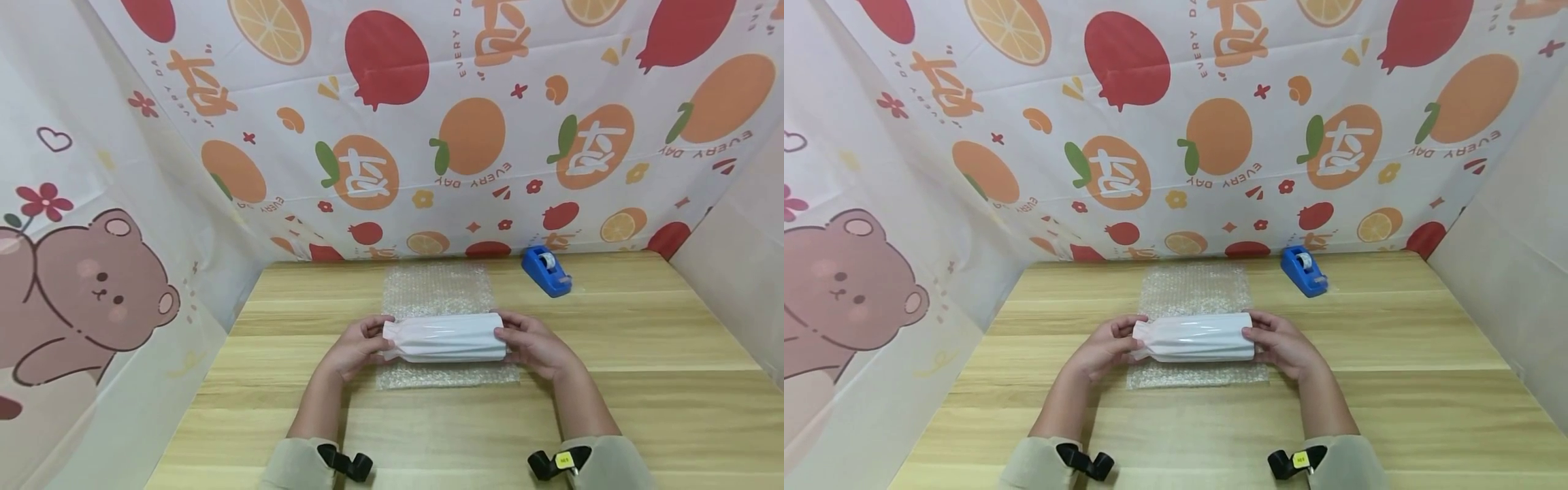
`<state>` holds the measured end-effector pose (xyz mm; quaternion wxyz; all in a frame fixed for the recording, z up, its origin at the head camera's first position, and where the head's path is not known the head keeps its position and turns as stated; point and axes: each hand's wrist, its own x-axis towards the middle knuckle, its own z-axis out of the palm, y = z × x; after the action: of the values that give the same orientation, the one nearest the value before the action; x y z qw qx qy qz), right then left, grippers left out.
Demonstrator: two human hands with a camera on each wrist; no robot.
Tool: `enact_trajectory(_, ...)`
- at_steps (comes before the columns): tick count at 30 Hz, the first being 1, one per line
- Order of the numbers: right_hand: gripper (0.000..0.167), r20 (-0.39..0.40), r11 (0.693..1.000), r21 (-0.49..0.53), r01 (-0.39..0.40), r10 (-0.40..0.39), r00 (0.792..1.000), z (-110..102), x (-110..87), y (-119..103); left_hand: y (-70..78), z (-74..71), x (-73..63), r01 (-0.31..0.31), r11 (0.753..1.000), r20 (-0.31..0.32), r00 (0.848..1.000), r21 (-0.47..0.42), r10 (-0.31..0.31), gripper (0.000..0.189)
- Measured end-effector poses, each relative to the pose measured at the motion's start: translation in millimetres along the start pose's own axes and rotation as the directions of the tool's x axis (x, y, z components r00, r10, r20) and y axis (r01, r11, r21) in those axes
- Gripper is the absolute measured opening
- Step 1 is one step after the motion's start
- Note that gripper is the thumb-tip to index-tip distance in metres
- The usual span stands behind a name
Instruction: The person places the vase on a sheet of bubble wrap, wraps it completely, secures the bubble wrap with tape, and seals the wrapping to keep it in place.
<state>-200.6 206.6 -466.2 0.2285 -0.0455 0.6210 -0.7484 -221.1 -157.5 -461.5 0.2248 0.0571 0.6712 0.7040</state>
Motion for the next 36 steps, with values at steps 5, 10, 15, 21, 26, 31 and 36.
enact_trajectory(5,0.066,-0.002,0.999,-0.03,-0.03,0.03,1.0,-1.7,-2.0,-0.1,0.7,1.8,-0.1,0.013,1.0,-0.017,1.0,0.024,-0.013,0.067)
enact_trajectory(10,0.071,-0.017,0.997,-0.062,-0.037,0.036,0.999,-2.5,-4.6,1.4,1.6,2.2,-0.5,0.011,0.999,-0.008,1.0,0.046,-0.011,0.069)
enact_trajectory(15,0.07,-0.012,0.997,-0.076,-0.031,0.03,0.999,-3.9,-3.4,3.7,3.5,1.8,-1.6,0.005,0.997,-0.006,1.0,0.082,-0.004,0.067)
enact_trajectory(21,0.069,0.005,0.994,-0.104,-0.013,0.014,1.0,-6.2,1.0,6.3,7.5,3.3,-2.5,0.011,0.989,-0.034,0.999,0.145,-0.007,0.063)
enact_trajectory(26,0.067,0.009,0.99,-0.138,-0.008,0.01,1.0,-5.6,2.2,6.3,8.3,3.4,-3.3,0.016,0.985,-0.044,0.999,0.173,-0.009,0.062)
enact_trajectory(31,0.068,0.004,0.991,-0.134,-0.024,0.024,1.0,-5.2,2.0,6.6,8.5,3.1,-3.5,0.01,0.983,-0.039,0.999,0.183,-0.003,0.062)
enact_trajectory(36,0.068,-0.002,0.988,-0.156,-0.023,0.023,1.0,-6.0,2.6,6.0,9.8,2.7,-3.0,-0.001,0.98,-0.036,0.999,0.201,0.009,0.062)
